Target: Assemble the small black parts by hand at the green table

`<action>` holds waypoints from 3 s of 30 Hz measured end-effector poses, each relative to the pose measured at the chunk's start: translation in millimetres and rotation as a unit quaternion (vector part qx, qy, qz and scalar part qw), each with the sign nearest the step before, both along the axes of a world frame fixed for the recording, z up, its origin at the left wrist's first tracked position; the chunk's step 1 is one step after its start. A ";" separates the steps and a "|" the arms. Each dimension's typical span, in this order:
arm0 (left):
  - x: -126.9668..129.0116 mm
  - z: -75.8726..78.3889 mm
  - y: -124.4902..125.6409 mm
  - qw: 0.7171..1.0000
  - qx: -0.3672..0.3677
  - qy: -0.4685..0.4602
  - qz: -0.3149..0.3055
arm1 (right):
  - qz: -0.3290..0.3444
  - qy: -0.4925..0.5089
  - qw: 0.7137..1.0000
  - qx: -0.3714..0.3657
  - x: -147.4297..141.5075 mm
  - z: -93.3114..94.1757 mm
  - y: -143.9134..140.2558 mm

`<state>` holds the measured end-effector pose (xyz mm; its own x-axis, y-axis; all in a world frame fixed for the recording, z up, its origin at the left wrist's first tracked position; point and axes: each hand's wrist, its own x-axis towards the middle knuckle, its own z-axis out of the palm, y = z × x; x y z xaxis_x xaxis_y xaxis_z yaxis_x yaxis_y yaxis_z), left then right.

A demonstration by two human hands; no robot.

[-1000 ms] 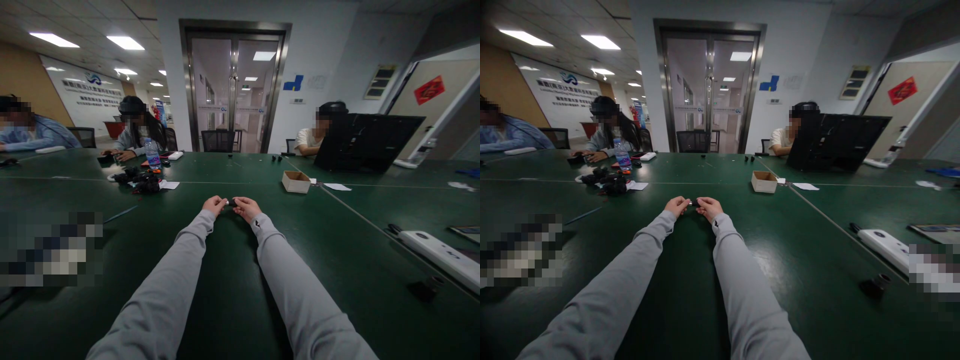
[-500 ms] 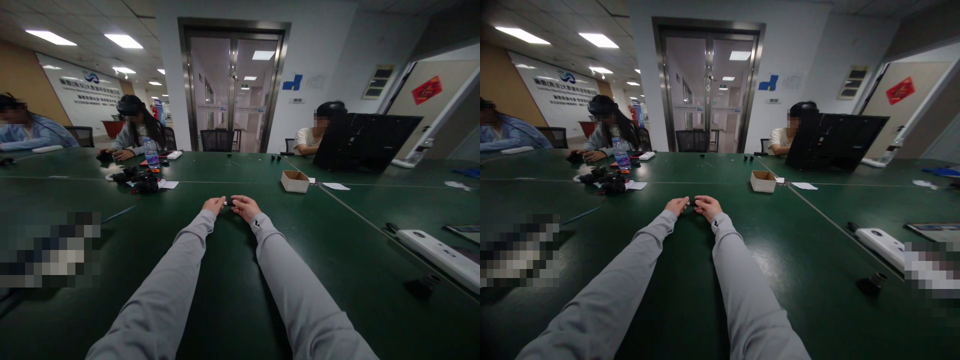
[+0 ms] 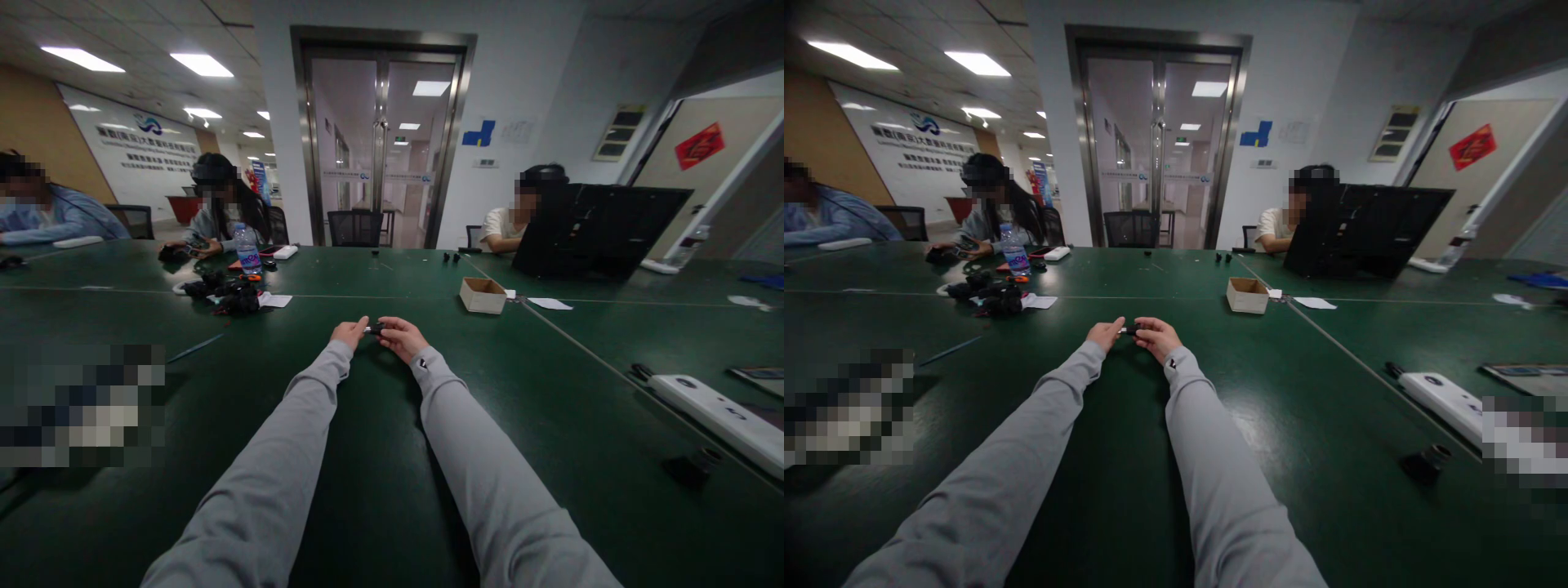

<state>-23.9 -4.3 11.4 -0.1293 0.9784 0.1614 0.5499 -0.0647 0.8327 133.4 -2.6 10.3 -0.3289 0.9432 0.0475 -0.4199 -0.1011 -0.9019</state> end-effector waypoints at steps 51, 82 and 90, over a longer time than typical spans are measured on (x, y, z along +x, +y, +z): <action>-1.7 -10.3 1.2 0.995 0.044 -0.003 -0.091 | -0.058 0.018 0.996 -0.060 -1.5 0.8 2.5; -0.6 -12.6 1.1 0.968 0.087 -0.180 -0.154 | -0.028 0.009 0.998 -0.048 -0.9 0.1 2.0; -1.7 -11.7 1.4 0.973 0.064 -0.167 -0.148 | -0.016 0.013 0.999 -0.045 0.0 -1.3 3.4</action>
